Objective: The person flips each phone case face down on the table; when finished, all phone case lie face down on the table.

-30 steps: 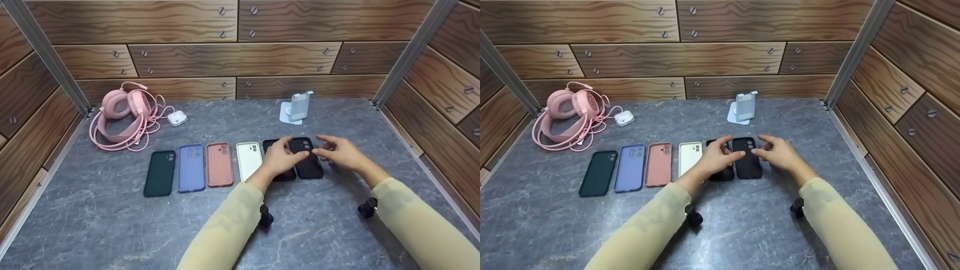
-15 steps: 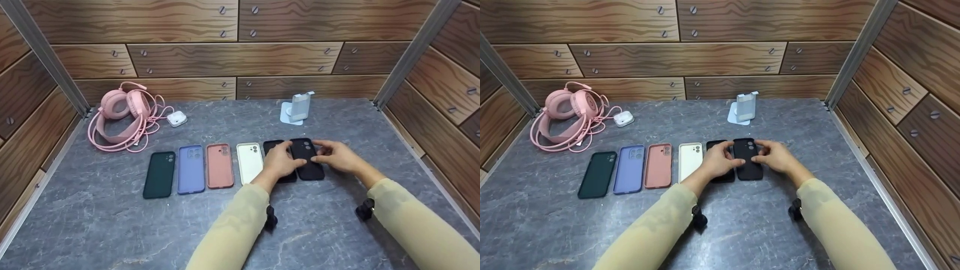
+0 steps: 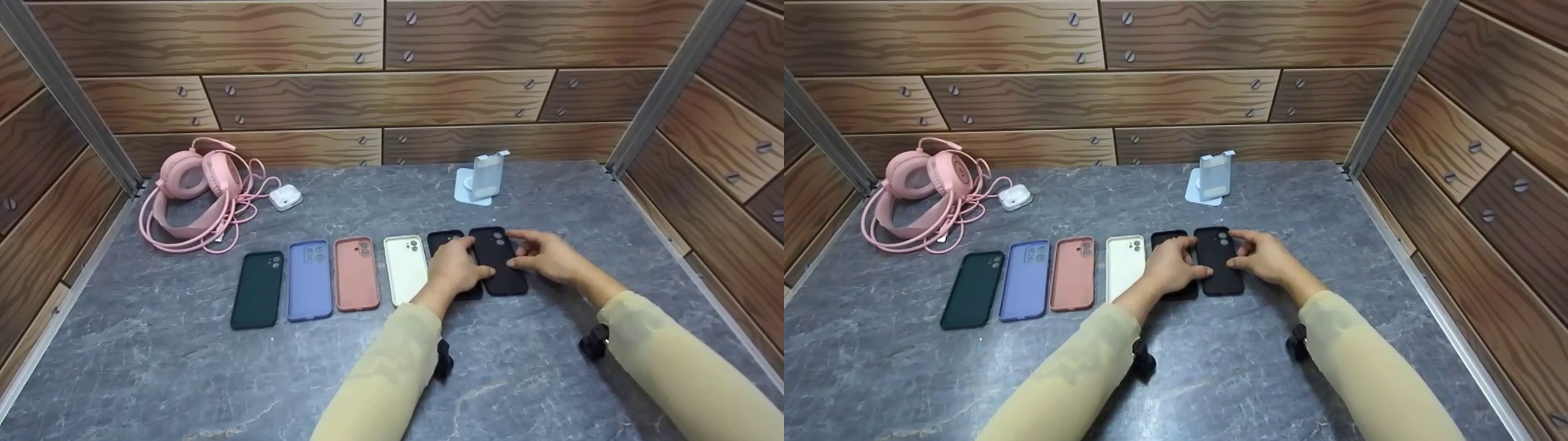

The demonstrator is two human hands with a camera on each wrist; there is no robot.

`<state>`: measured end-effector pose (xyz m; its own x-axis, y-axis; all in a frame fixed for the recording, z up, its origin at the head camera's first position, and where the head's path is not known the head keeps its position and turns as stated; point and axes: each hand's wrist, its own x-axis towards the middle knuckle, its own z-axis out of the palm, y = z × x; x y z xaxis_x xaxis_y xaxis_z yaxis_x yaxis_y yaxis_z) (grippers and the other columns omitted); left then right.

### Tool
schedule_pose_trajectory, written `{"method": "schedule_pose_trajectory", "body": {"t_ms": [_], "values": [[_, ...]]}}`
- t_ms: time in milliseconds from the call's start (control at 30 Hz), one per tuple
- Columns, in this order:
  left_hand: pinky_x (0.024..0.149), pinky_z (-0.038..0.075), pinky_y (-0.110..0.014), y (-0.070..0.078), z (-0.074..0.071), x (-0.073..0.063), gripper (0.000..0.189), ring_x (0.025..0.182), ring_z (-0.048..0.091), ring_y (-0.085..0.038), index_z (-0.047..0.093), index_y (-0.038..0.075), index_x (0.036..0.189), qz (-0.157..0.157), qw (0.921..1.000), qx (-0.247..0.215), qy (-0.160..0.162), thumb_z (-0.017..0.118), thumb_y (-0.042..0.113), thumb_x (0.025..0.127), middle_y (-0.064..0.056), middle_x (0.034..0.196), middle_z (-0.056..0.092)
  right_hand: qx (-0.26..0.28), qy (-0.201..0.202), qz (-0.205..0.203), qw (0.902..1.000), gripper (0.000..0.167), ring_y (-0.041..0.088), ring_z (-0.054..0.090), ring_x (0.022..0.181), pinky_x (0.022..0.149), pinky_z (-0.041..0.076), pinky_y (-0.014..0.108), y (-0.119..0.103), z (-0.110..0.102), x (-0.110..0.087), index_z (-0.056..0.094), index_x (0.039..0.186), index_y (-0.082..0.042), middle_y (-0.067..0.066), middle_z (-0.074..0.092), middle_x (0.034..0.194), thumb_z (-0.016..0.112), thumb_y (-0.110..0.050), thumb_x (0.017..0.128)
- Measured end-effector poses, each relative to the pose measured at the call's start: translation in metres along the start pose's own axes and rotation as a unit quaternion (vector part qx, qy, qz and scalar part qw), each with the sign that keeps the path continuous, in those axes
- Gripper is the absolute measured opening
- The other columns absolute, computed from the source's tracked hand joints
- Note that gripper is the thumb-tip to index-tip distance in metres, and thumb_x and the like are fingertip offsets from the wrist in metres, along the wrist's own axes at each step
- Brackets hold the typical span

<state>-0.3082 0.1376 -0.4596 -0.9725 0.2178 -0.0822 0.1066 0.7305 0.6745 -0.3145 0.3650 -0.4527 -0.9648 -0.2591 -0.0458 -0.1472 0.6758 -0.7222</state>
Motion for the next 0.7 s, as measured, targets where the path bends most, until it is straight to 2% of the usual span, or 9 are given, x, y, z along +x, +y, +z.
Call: {"method": "schedule_pose_trajectory", "body": {"t_ms": [267, 500, 700], "values": [[0.109, 0.049, -0.038, 0.0, -0.001, -0.001, 0.071, 0.136, 0.058, -0.022, 0.06, 0.025, 0.153, -0.012, 0.9999, 0.002, -0.002, 0.086, 0.043, 0.09, -0.001, 0.15, 0.061, -0.014, 0.008, 0.008, 0.9998, 0.072, 0.017, 0.06, 0.08, 0.062, 0.05, 0.023, -0.004, 0.002, 0.001, 0.045, 0.155, 0.009, 0.014, 0.067, 0.098, 0.08, -0.008, 0.095], [0.11, 0.048, -0.036, 0.0, -0.001, 0.001, 0.073, 0.138, 0.057, -0.021, 0.059, 0.028, 0.153, -0.015, 0.9996, 0.02, -0.013, 0.086, 0.049, 0.088, 0.001, 0.153, 0.059, -0.033, 0.019, 0.027, 0.9989, 0.067, 0.014, 0.062, 0.079, 0.062, 0.05, 0.023, -0.012, 0.003, 0.001, 0.05, 0.15, 0.012, 0.012, 0.073, 0.093, 0.08, -0.006, 0.093], [0.112, 0.046, -0.036, 0.003, -0.001, 0.002, 0.073, 0.141, 0.054, -0.021, 0.059, 0.03, 0.154, -0.021, 0.9992, 0.028, -0.018, 0.085, 0.05, 0.088, 0.0, 0.157, 0.056, 0.027, 0.019, 0.063, 0.9975, 0.068, 0.009, 0.066, 0.077, 0.066, 0.058, 0.022, -0.016, 0.0, -0.001, 0.049, 0.148, 0.016, 0.013, 0.073, 0.095, 0.08, -0.003, 0.091]]}}
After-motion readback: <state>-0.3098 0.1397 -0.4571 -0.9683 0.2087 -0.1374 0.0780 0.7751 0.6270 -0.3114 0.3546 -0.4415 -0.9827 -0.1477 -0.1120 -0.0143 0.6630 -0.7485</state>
